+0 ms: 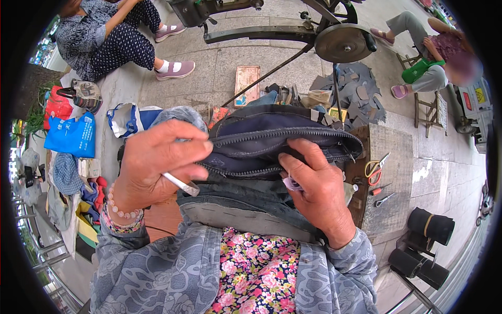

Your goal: Searching through a bag to find materials for shoe manufacturing.

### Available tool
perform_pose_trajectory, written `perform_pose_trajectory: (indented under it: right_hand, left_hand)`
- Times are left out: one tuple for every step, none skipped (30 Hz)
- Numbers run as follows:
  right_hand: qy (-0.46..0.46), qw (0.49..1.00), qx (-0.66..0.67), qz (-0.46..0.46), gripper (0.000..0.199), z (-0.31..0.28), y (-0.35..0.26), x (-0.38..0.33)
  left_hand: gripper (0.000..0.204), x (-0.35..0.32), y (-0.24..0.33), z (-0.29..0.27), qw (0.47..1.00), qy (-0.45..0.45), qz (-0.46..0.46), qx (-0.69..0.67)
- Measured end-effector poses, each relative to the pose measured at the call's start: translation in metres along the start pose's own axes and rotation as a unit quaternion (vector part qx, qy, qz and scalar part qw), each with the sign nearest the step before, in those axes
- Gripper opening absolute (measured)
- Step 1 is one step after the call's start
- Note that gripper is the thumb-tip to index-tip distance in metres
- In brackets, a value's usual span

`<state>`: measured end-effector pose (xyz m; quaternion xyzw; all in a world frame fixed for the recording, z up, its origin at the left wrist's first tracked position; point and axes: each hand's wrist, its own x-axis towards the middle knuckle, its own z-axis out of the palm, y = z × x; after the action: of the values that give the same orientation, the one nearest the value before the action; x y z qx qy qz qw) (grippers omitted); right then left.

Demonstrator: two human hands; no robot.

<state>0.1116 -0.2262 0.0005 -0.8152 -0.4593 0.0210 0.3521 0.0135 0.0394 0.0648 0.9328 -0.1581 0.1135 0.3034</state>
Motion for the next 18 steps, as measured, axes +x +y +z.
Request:
perform_pose_trajectory:
  right_hand:
    - [-0.019,1.000,-0.003,-0.009,0.047,0.000,-0.001,0.000]
    - [-0.020,1.000,-0.004,-0.010,0.047,0.003,0.000,-0.002]
    - [-0.031,0.999,0.012,-0.005,0.046,0.007,0.001,-0.005]
    - [-0.043,0.999,0.028,-0.001,0.045,0.009,0.001,-0.007]
    - [-0.043,0.999,0.026,-0.003,0.045,0.009,-0.002,-0.007]
    - [-0.039,0.999,-0.007,0.021,0.040,0.009,-0.005,-0.007]
    - [-0.036,0.998,-0.038,0.044,0.034,0.009,-0.008,-0.008]
    - [-0.037,0.998,-0.037,0.043,0.034,0.009,-0.008,-0.010]
    - [-0.061,0.994,-0.067,0.052,0.027,0.008,-0.009,-0.010]
    - [-0.086,0.990,-0.097,0.061,0.021,0.008,-0.009,-0.011]
    - [-0.085,0.990,-0.097,0.063,0.021,0.007,-0.010,-0.012]
    - [-0.064,0.992,-0.101,0.038,0.016,0.007,-0.011,-0.013]
    - [-0.044,0.993,-0.105,0.014,0.013,0.007,-0.012,-0.013]
    - [-0.044,0.993,-0.105,0.015,0.013,0.004,-0.015,-0.014]
    - [-0.057,0.992,-0.113,0.020,0.018,-0.001,-0.020,-0.013]
    - [-0.070,0.990,-0.121,0.025,0.025,-0.003,-0.024,-0.011]
    - [-0.071,0.990,-0.120,0.023,0.025,-0.003,-0.026,-0.011]
    - [-0.071,0.991,-0.112,0.015,0.024,-0.004,-0.029,-0.013]
  left_hand:
    - [0.040,0.006,0.001,0.001,0.999,0.037,0.036,0.004]
    - [0.044,0.014,0.002,0.004,0.997,0.036,0.061,0.019]
    - [0.044,0.021,0.007,0.008,0.997,0.037,0.061,0.019]
    - [0.043,0.028,0.012,0.013,0.998,-0.009,0.021,0.054]
    - [0.042,0.035,0.016,0.018,0.994,-0.056,-0.019,0.089]
    - [0.033,0.042,0.015,0.023,0.982,-0.116,-0.038,0.146]
    - [0.033,0.043,0.008,0.026,0.982,-0.115,-0.039,0.146]
    - [0.029,0.043,0.000,0.031,0.978,-0.124,-0.023,0.165]
    - [0.026,0.044,-0.005,0.034,0.974,-0.132,-0.003,0.183]
    - [0.018,0.045,-0.006,0.035,0.977,-0.077,-0.013,0.199]
    - [0.018,0.046,-0.007,0.032,0.977,-0.077,-0.011,0.199]
    - [0.016,0.047,-0.010,0.027,0.978,-0.039,-0.021,0.203]
    - [0.014,0.050,-0.011,0.024,0.978,0.000,-0.031,0.206]
    - [0.012,0.052,-0.010,0.024,0.980,0.036,-0.022,0.196]
    - [0.012,0.052,-0.011,0.023,0.979,0.037,-0.024,0.198]
    - [0.012,0.050,-0.013,0.022,0.980,0.056,-0.029,0.190]
    - [0.012,0.050,-0.015,0.021,0.980,0.076,-0.035,0.181]
    - [0.012,0.050,-0.016,0.021,0.980,0.077,-0.035,0.182]
